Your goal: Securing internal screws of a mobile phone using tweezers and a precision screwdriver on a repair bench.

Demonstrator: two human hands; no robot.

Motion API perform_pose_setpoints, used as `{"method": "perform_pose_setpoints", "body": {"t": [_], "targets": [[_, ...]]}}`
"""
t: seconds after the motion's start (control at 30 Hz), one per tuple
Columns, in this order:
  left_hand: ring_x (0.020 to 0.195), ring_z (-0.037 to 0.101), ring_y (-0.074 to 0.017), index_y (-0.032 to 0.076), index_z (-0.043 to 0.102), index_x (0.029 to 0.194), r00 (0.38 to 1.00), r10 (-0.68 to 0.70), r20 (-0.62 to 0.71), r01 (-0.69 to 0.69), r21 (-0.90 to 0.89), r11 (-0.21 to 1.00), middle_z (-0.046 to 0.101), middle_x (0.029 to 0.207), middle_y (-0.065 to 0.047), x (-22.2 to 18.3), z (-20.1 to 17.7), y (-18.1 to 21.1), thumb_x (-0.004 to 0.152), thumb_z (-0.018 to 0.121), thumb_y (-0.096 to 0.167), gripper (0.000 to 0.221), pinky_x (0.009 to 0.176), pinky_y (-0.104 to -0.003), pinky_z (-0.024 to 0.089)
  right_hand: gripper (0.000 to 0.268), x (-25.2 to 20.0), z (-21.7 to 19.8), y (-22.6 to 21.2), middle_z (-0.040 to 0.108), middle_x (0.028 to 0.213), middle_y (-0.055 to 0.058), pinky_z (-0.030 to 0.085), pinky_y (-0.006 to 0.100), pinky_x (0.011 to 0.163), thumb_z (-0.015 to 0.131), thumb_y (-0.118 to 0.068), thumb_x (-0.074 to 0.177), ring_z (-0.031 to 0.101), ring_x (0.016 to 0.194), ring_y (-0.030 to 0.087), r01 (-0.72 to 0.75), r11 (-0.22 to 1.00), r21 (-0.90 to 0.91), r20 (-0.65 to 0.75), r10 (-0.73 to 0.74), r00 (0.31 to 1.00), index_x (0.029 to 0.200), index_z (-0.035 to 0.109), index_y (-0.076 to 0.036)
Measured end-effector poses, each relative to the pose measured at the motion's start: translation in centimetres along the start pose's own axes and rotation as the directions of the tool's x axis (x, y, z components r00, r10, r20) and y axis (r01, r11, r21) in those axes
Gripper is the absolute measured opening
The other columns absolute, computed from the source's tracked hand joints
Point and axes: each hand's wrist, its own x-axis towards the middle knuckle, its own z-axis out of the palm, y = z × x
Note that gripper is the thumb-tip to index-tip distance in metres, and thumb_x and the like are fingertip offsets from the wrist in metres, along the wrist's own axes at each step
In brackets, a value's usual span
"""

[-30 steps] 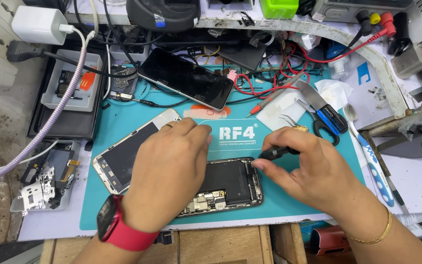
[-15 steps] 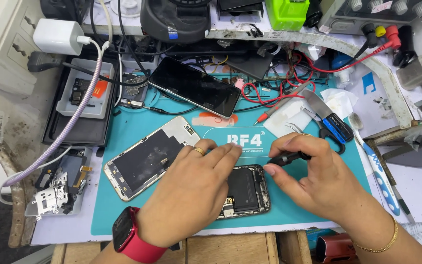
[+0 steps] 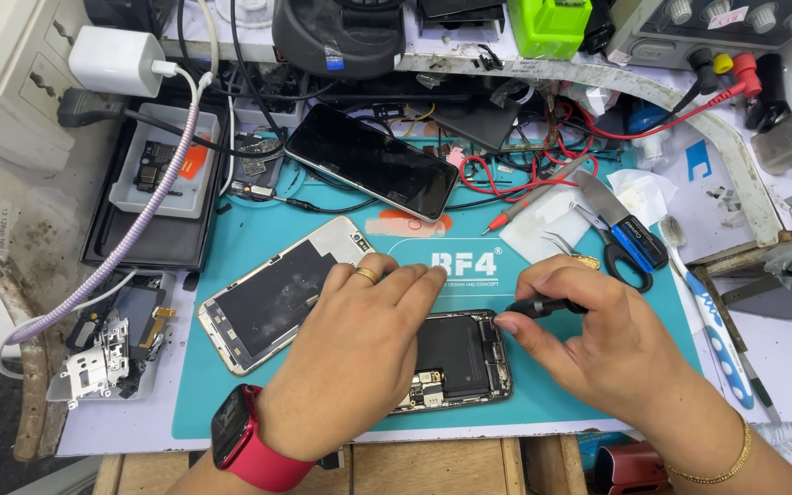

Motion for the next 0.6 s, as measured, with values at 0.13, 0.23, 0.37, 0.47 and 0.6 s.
{"method": "perform_pose_setpoints", "body": {"t": [0.13, 0.23, 0.37, 0.47, 0.6], "targets": [[0.106, 0.055, -0.0367, 0.003, 0.059, 0.135, 0.999, -0.031, -0.014, 0.031, 0.038, 0.999, 0.068, 0.123, -0.012, -0.1, 0.4, 0.0, 0.085, 0.05, 0.003, 0.051, 0.082, -0.049, 0.043, 0.051, -0.2, 0.0, 0.1, 0.066, 0.1, 0.013, 0.064, 0.031, 0.081, 0.078, -0.016, 0.089, 0.069, 0.09, 0.023, -0.01, 1.0, 0.001, -0.003, 0.01, 1.0, 0.12, 0.038, -0.01], [0.1, 0.055, -0.036, 0.002, 0.06, 0.132, 0.999, -0.035, -0.034, 0.037, 0.05, 0.998, 0.068, 0.12, -0.013, 0.0, 0.0, 0.1, 0.085, 0.05, 0.004, 0.048, 0.079, -0.049, 0.042, 0.044, 0.4, 0.1, -0.4, 0.066, 0.093, 0.01, 0.056, 0.029, 0.074, 0.072, -0.01, 0.094, 0.066, 0.08, 0.02, -0.04, 0.998, 0.051, -0.001, 0.04, 0.999, 0.119, 0.036, -0.012], [0.101, 0.056, -0.035, 0.002, 0.062, 0.13, 0.998, -0.036, -0.059, 0.039, 0.049, 0.998, 0.068, 0.118, -0.013, -0.1, 0.1, 0.2, 0.088, 0.051, 0.005, 0.044, 0.079, -0.047, 0.042, 0.04, 0.7, -0.3, -1.3, 0.068, 0.101, 0.014, 0.057, 0.032, 0.08, 0.066, -0.002, 0.095, 0.069, 0.087, 0.022, -0.073, 0.992, 0.103, 0.051, 0.068, 0.996, 0.12, 0.035, -0.01], [0.1, 0.055, -0.0366, 0.002, 0.061, 0.13, 0.999, -0.001, -0.041, 0.002, 0.015, 1.0, 0.067, 0.113, -0.013, 0.0, -0.1, 0.4, 0.084, 0.051, 0.004, 0.046, 0.082, -0.049, 0.042, 0.037, 0.9, -0.3, -1.4, 0.068, 0.102, 0.016, 0.057, 0.036, 0.087, 0.061, -0.001, 0.096, 0.071, 0.092, 0.025, -0.096, 0.986, 0.133, 0.07, 0.087, 0.994, 0.119, 0.033, -0.01], [0.091, 0.054, -0.0347, 0.001, 0.063, 0.123, 0.987, 0.158, -0.011, -0.158, -0.073, 0.985, 0.068, 0.11, -0.012, 0.2, -0.3, 0.8, 0.083, 0.054, 0.003, 0.042, 0.072, -0.047, 0.043, 0.046, 0.7, -0.1, -1.0, 0.061, 0.104, 0.015, 0.056, 0.033, 0.084, 0.07, -0.006, 0.095, 0.064, 0.092, 0.024, -0.043, 0.992, 0.116, 0.023, 0.04, 0.999, 0.12, 0.032, -0.01]]}}
